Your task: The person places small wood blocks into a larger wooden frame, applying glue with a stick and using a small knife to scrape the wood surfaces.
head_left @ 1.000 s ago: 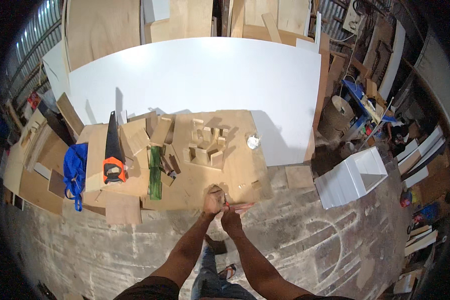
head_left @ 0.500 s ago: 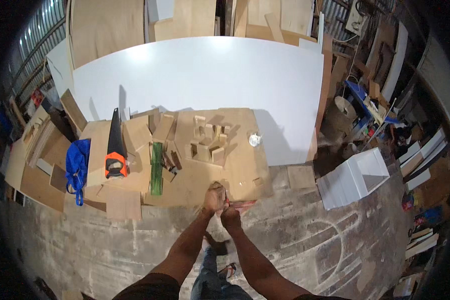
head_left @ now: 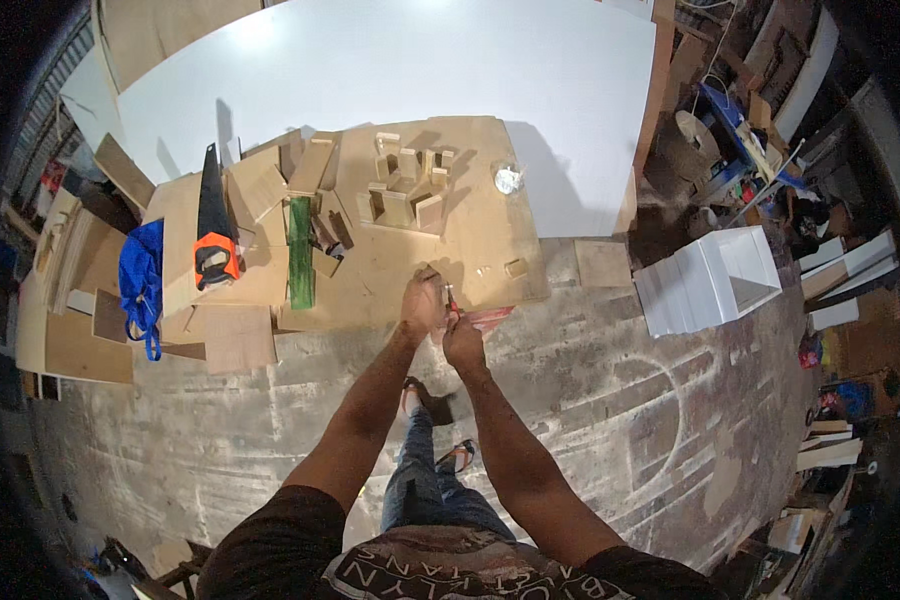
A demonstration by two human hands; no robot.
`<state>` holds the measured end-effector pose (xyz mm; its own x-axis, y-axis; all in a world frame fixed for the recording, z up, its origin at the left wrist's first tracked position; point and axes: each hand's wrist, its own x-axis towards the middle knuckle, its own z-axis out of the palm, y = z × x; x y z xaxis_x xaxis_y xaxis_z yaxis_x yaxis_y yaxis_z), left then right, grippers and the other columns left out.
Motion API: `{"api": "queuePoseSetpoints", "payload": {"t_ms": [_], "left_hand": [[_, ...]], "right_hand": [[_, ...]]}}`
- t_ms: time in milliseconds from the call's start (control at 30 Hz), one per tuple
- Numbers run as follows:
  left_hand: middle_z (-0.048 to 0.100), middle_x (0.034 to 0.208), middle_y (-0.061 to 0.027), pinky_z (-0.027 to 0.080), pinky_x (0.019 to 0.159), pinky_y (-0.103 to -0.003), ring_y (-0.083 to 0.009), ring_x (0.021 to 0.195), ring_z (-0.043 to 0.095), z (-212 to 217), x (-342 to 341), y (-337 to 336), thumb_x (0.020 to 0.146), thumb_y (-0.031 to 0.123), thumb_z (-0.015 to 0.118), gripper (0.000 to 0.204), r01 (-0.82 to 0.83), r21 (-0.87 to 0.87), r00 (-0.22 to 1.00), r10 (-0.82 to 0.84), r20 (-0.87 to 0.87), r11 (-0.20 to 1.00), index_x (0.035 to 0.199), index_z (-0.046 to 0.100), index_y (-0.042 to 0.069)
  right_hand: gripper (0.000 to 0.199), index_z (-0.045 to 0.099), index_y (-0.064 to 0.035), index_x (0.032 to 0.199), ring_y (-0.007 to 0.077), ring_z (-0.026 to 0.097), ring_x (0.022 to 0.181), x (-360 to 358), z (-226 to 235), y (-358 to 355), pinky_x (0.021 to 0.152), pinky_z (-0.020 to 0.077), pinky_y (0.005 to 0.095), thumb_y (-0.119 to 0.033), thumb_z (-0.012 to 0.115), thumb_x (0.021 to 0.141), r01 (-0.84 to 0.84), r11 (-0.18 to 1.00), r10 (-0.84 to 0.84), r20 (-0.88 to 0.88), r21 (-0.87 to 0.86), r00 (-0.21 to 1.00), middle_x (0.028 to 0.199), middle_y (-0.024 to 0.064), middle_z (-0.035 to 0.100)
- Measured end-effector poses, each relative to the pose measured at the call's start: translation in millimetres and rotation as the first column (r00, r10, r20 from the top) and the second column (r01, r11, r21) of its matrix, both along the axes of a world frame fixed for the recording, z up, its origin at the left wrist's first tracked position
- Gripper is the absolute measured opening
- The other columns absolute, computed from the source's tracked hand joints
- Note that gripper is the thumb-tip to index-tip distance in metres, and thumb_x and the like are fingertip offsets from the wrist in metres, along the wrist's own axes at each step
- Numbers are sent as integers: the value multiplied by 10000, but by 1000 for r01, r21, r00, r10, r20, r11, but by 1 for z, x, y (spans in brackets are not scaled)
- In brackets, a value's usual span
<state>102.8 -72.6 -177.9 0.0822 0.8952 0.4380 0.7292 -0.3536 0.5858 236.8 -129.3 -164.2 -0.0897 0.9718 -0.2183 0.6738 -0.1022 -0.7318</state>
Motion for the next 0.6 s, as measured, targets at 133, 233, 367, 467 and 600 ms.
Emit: {"api": "queuePoseSetpoints", "payload": {"t_ms": [133, 233, 367, 467, 600], "left_hand": [[665, 1008, -177, 511, 843, -436, -376, 966, 608, -6, 0, 3, 674, 41, 669, 282, -55, 16, 998, 54, 43, 998, 954, 688, 12], [646, 949, -187, 507, 819, -434, -385, 926, 612, -9, -1, 4, 673, 17, 676, 225, -52, -89, 996, 58, 71, 995, 897, 664, 3], [615, 864, -188, 501, 783, -440, -389, 886, 607, -7, -7, 3, 671, 14, 677, 183, -8, -28, 990, 12, 143, 1000, 847, 629, 4], [601, 824, -176, 485, 759, -446, -386, 846, 591, 8, -1, 3, 672, 7, 651, 136, 9, 11, 991, -11, 136, 1000, 802, 613, -2], [602, 823, -181, 497, 765, -449, -387, 868, 596, 16, 5, 13, 610, 73, 708, 232, -8, 81, 1000, 9, -15, 997, 811, 609, 9]], "right_hand": [[391, 581, 19, 1117, 513, 641, 956, -2, 7, 0, 843, 502, 594, -318, 406, 1024, 33, 996, -30, 33, -80, 999, 943, 347, 657], [376, 577, 11, 1092, 518, 642, 908, 0, 7, 2, 797, 500, 609, -322, 419, 1020, 39, 999, -38, 36, -24, 999, 894, 337, 656], [361, 565, 7, 1080, 521, 645, 850, -9, 12, 0, 728, 502, 625, -318, 421, 1020, 8, 1000, -7, 85, -8, 996, 844, 345, 648], [364, 562, 18, 1074, 522, 640, 885, -7, 11, 0, 751, 501, 618, -309, 411, 1021, -21, 999, 19, 65, 29, 998, 890, 356, 643], [386, 557, 35, 1091, 536, 623, 921, 1, -12, 15, 800, 492, 612, -303, 381, 1029, -331, 934, 267, 353, 134, 897, 958, 357, 642]]}}
